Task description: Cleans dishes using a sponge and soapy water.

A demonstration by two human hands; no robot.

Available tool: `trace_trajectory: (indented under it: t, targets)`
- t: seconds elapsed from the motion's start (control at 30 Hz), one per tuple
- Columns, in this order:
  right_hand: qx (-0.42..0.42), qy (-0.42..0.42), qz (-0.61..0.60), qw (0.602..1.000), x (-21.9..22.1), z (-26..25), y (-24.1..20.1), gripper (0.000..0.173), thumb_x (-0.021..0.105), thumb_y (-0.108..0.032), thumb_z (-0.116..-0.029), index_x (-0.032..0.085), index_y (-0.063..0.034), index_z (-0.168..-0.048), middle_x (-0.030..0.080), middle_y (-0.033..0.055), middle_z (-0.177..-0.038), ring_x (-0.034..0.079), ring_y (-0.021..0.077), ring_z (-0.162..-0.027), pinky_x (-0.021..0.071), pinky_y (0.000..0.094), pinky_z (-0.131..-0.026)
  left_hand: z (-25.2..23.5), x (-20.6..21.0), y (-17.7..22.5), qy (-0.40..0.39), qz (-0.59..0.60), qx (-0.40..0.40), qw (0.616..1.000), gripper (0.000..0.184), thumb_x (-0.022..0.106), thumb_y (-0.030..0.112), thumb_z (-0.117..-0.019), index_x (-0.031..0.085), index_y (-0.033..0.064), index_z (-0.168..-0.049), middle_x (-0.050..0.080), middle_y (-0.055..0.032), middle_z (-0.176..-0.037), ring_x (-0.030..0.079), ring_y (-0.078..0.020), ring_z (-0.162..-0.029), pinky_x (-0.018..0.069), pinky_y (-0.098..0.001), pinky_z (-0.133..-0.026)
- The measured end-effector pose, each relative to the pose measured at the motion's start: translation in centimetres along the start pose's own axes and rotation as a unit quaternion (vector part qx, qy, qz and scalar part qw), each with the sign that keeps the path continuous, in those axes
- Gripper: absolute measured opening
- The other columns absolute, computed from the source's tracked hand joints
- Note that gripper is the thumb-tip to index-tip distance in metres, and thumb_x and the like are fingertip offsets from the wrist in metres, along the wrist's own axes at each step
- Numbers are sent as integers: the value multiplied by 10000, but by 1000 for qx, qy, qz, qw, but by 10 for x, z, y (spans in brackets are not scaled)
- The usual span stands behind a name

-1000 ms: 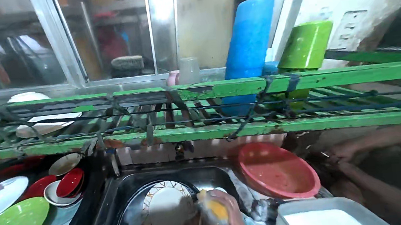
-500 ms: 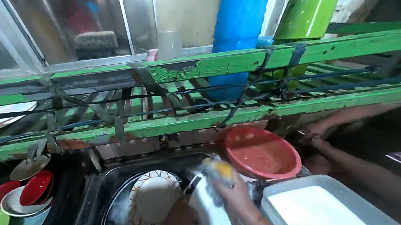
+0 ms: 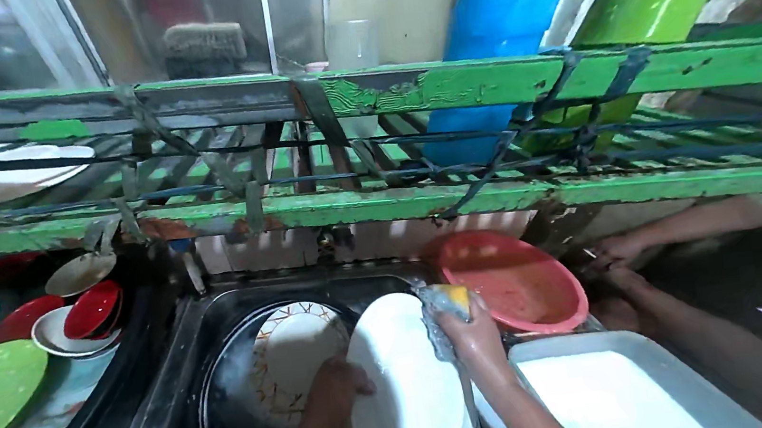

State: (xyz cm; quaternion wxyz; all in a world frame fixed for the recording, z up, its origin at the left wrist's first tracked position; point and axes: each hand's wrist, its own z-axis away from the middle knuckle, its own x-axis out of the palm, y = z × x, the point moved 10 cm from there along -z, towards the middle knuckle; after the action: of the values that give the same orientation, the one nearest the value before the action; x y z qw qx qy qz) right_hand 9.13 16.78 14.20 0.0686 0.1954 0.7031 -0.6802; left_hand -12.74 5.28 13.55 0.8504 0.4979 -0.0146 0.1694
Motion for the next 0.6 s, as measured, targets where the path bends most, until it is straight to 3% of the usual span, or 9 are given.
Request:
trace_trajectory:
  t: [0.07, 0.13, 0.17, 0.23, 0.3, 0.37, 0.43, 0.53, 0.6]
  targets:
    - [-96, -14, 42, 994, 15, 33, -25, 642, 771, -209, -808, 577, 112, -1328, 527, 335, -1397, 487, 458, -1335, 387, 580, -1127, -3, 4, -6, 12, 2, 7, 1000, 384, 562, -118, -837, 592, -19, -1207, 651, -110, -921, 662, -178, -775, 575, -357, -671]
    - [-257, 2, 44, 965, 33, 71, -55, 564, 741, -392, -799, 707, 36, -1163, 671, 244, -1225, 595, 406, -1206, 446, 587, -1043, -6, 13, -14, 9, 3, 17, 1000, 271, 560, -77, -894, 590, -9, -1154, 646, -68, -853, 653, -136, -735, 567, -313, -661]
    - [-284, 5, 25, 959, 35, 75, -56, 566, 723, -435, -814, 716, 21, -1149, 686, 217, -1202, 611, 362, -1184, 452, 552, -1035, -4, 15, -14, 7, 2, 17, 1000, 279, 561, -84, -893, 585, -8, -1160, 649, -66, -860, 654, -130, -740, 569, -305, -666]
    - [-178, -3, -20, 984, 24, 50, -28, 610, 739, -290, -807, 611, 106, -1254, 606, 287, -1283, 577, 353, -1228, 464, 484, -1071, 4, 13, -16, 8, 2, 5, 1000, 427, 558, -135, -816, 586, -31, -1230, 653, -120, -959, 656, -173, -808, 569, -349, -703]
    - [-35, 23, -31, 999, 5, 18, 4, 650, 731, -191, -864, 504, 109, -1394, 518, 317, -1411, 530, 377, -1304, 439, 501, -1100, 12, 10, -14, 17, 9, 10, 1000, 447, 558, -139, -810, 588, -33, -1243, 654, -125, -975, 660, -173, -818, 571, -348, -710]
    - [-34, 34, 14, 999, 1, 16, -4, 661, 738, -195, -849, 516, 122, -1385, 511, 326, -1421, 505, 416, -1330, 403, 539, -1124, 11, 8, -11, 37, 39, 23, 998, 339, 573, -89, -864, 602, -33, -1197, 660, -121, -942, 666, -173, -802, 577, -344, -702]
    - [-169, 16, 68, 983, 18, 48, -43, 627, 753, -266, -786, 620, 127, -1256, 579, 340, -1330, 530, 490, -1279, 403, 621, -1093, 2, 5, -3, 64, 82, 57, 993, 191, 601, 49, -979, 615, -36, -1150, 680, -114, -927, 683, -165, -811, 589, -340, -728]
    - [-409, 11, 105, 906, 41, 108, -74, 556, 626, -563, -874, 730, -89, -1145, 716, 173, -1158, 654, 354, -1119, 484, 557, -984, -19, -11, 28, 100, 86, 152, 979, 298, 511, 225, -1069, 638, -38, -1126, 676, -129, -954, 670, -180, -861, 573, -376, -789]
    - [-406, 2, 93, 909, 32, 106, -49, 533, 664, -529, -868, 706, -96, -1176, 704, 159, -1188, 634, 304, -1168, 467, 496, -1047, -23, -25, 41, 98, 135, 178, 970, 326, 485, 221, -1079, 644, -47, -1175, 699, -166, -1031, 695, -215, -934, 586, -406, -842]
